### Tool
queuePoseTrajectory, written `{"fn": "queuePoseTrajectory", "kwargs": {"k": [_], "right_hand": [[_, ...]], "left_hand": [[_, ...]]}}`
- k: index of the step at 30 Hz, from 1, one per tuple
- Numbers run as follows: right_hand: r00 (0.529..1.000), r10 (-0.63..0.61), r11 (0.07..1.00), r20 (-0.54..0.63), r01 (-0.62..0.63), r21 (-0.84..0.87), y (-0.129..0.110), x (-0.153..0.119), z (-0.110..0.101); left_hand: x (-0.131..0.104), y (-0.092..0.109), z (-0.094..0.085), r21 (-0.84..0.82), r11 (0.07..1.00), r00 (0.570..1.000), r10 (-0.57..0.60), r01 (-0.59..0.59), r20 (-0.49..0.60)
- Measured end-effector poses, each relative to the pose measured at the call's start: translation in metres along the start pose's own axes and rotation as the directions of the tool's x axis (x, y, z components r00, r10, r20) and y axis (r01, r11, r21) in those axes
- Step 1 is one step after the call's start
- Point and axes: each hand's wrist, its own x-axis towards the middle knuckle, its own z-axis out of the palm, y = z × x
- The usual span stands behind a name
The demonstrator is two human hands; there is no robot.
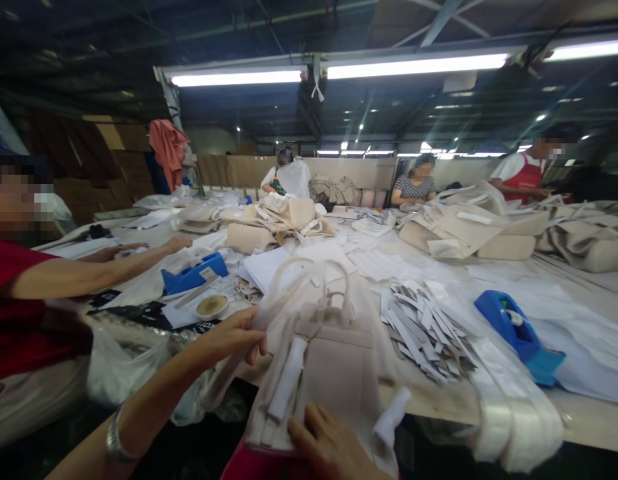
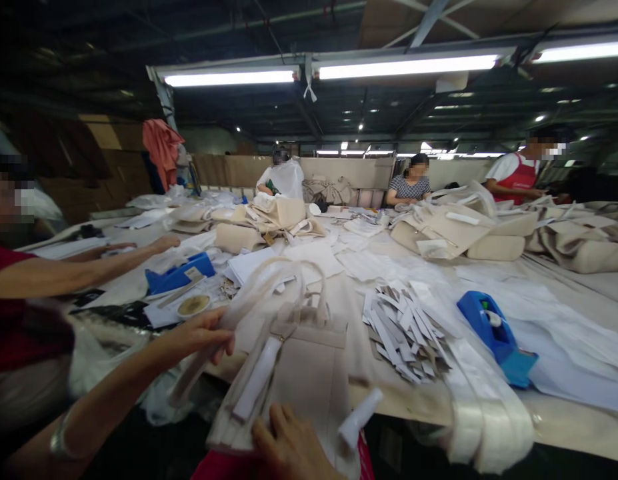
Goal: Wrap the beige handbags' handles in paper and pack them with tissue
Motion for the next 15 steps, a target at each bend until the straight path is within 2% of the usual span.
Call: {"fn": "queuePoseTrajectory", "kwargs": {"k": [2, 4, 6, 8, 9, 11, 13, 15], "right_hand": [[0.997, 0.012, 0.996, 0.071, -0.018, 0.090, 0.000, -0.008, 0.000], [0.989, 0.038, 0.951, 0.142, -0.079, 0.298, 0.002, -0.014, -0.007], [0.983, 0.101, 0.806, 0.155, -0.172, 0.566, 0.004, -0.014, -0.020], [0.973, 0.209, 0.606, 0.097, -0.206, 0.768, 0.003, -0.006, -0.036], [0.961, 0.269, 0.525, 0.059, -0.198, 0.828, 0.001, 0.001, -0.043], [0.932, 0.363, 0.421, 0.007, -0.171, 0.891, -0.007, 0.019, -0.052], [0.909, 0.417, 0.363, 0.009, -0.176, 0.915, -0.017, 0.039, -0.050], [0.877, 0.477, 0.287, 0.057, -0.217, 0.933, -0.028, 0.058, -0.041]], "left_hand": [[-0.004, 0.010, 0.005, -0.064, 0.998, 0.999, -0.015, 0.017, 0.033], [-0.006, 0.016, 0.009, -0.125, 0.992, 0.999, -0.019, 0.024, 0.038], [-0.006, 0.020, 0.016, -0.185, 0.983, 1.000, -0.011, 0.014, 0.022], [-0.006, 0.020, 0.024, -0.235, 0.972, 1.000, -0.001, -0.001, -0.011], [-0.005, 0.020, 0.029, -0.254, 0.967, 0.999, 0.006, -0.014, -0.033], [-0.004, 0.018, 0.041, -0.283, 0.958, 0.997, 0.022, -0.042, -0.073], [-0.001, 0.017, 0.053, -0.330, 0.942, 0.995, 0.023, -0.053, -0.095], [0.002, 0.020, 0.063, -0.395, 0.916, 0.991, 0.014, -0.067, -0.137]]}}
